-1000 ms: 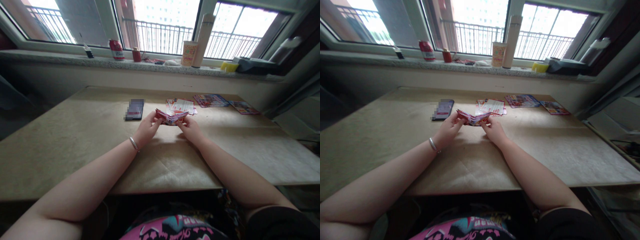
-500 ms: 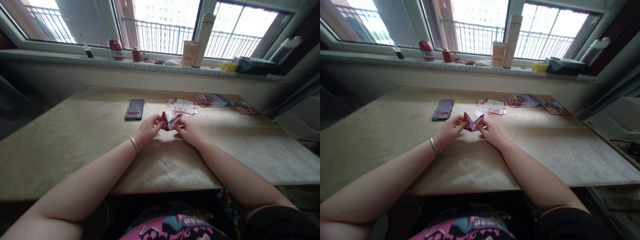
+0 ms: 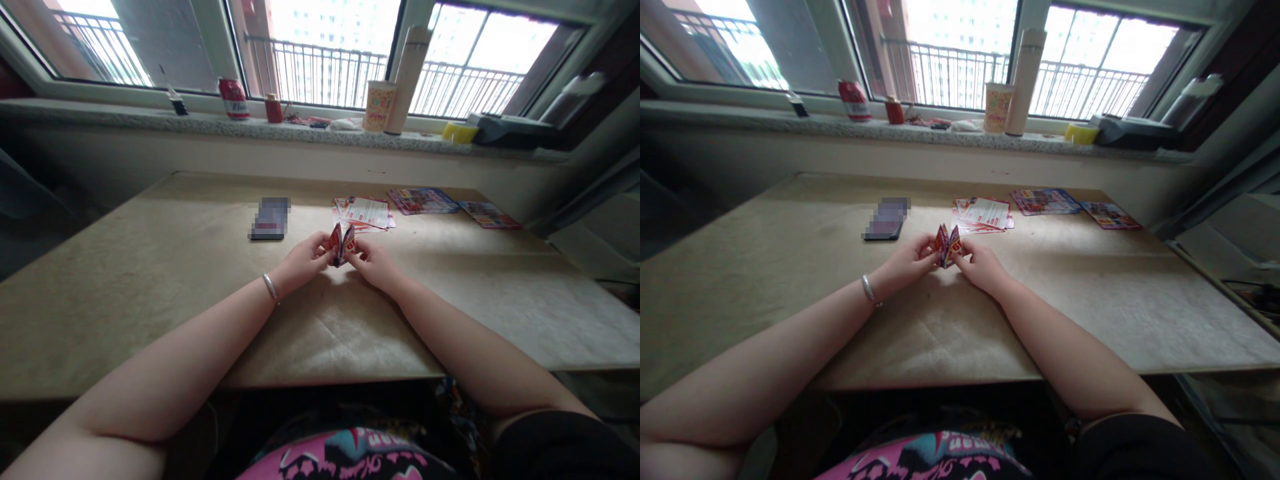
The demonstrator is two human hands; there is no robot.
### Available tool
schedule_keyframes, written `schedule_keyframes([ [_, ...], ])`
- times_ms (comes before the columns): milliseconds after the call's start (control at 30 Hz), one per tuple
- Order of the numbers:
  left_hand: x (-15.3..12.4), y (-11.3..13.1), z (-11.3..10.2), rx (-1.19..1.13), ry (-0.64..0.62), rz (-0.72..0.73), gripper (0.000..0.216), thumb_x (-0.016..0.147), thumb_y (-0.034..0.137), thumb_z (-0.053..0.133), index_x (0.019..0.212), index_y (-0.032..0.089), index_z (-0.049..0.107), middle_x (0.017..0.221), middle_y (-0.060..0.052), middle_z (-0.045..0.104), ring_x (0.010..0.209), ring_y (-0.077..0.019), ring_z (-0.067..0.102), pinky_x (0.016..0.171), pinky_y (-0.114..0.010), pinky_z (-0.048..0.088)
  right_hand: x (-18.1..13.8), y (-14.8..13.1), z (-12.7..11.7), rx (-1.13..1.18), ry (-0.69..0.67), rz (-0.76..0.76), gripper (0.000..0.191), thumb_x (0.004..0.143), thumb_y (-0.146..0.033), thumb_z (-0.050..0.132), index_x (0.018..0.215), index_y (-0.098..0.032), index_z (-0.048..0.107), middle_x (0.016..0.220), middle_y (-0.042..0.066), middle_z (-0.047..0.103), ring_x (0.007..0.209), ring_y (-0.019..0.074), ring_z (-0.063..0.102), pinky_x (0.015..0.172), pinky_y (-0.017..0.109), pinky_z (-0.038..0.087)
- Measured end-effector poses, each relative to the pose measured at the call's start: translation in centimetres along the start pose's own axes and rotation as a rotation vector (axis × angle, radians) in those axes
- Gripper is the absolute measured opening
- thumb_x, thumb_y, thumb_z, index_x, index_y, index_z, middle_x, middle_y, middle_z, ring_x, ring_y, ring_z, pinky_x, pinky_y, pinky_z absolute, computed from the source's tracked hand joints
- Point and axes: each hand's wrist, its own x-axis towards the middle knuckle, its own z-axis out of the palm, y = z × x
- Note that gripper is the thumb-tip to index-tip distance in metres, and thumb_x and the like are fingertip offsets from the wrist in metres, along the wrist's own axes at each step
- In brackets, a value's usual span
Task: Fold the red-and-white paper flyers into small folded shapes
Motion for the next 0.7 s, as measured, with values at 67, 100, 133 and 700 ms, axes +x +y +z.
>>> schedule_keyframes([
  [67, -0.01, -0.10, 0.02, 0.003, -0.007, 0.006, 0.032, 0.085, 0.039, 0.062, 0.105, 0.015, 0.054, 0.094, -0.007, 0.068, 0.077, -0.0154, 0.068, 0.065, -0.025, 0.053, 0.03, 0.10, 0.04, 0.005, 0.001, 0.007, 0.024, 0.088, -0.037, 0.055, 0.096, -0.018, 0.066, 0.089, 0.004, 0.071, 0.078, 0.0165, 0.064, 0.064, 0.026, 0.045],
  [100, -0.03, -0.11, 0.04, 0.003, -0.008, 0.007, 0.032, 0.085, 0.039, 0.062, 0.105, 0.015, 0.053, 0.094, -0.008, 0.068, 0.076, -0.0153, 0.067, 0.064, -0.025, 0.053, 0.04, 0.14, 0.05, 0.004, 0.005, 0.011, 0.024, 0.088, -0.038, 0.055, 0.097, -0.018, 0.066, 0.089, 0.004, 0.071, 0.078, 0.0166, 0.064, 0.063, 0.025, 0.045],
  [133, -0.06, -0.10, 0.07, 0.000, -0.009, 0.006, 0.032, 0.086, 0.038, 0.062, 0.105, 0.015, 0.053, 0.095, -0.008, 0.067, 0.076, -0.0153, 0.067, 0.064, -0.025, 0.053, 0.06, 0.18, 0.07, 0.002, 0.010, 0.016, 0.024, 0.088, -0.038, 0.055, 0.097, -0.018, 0.066, 0.088, 0.005, 0.071, 0.078, 0.0167, 0.064, 0.062, 0.025, 0.044],
  [700, 0.03, -0.04, 0.61, -0.033, 0.037, -0.026, 0.027, 0.079, 0.024, 0.064, 0.102, 0.016, 0.050, 0.088, -0.003, 0.065, 0.070, -0.0103, 0.062, 0.062, -0.022, 0.049, 0.30, 0.66, 0.49, 0.204, 0.024, 0.075, 0.034, 0.081, -0.049, 0.062, 0.097, -0.018, 0.060, 0.094, 0.007, 0.070, 0.085, 0.0184, 0.065, 0.072, 0.029, 0.048],
])
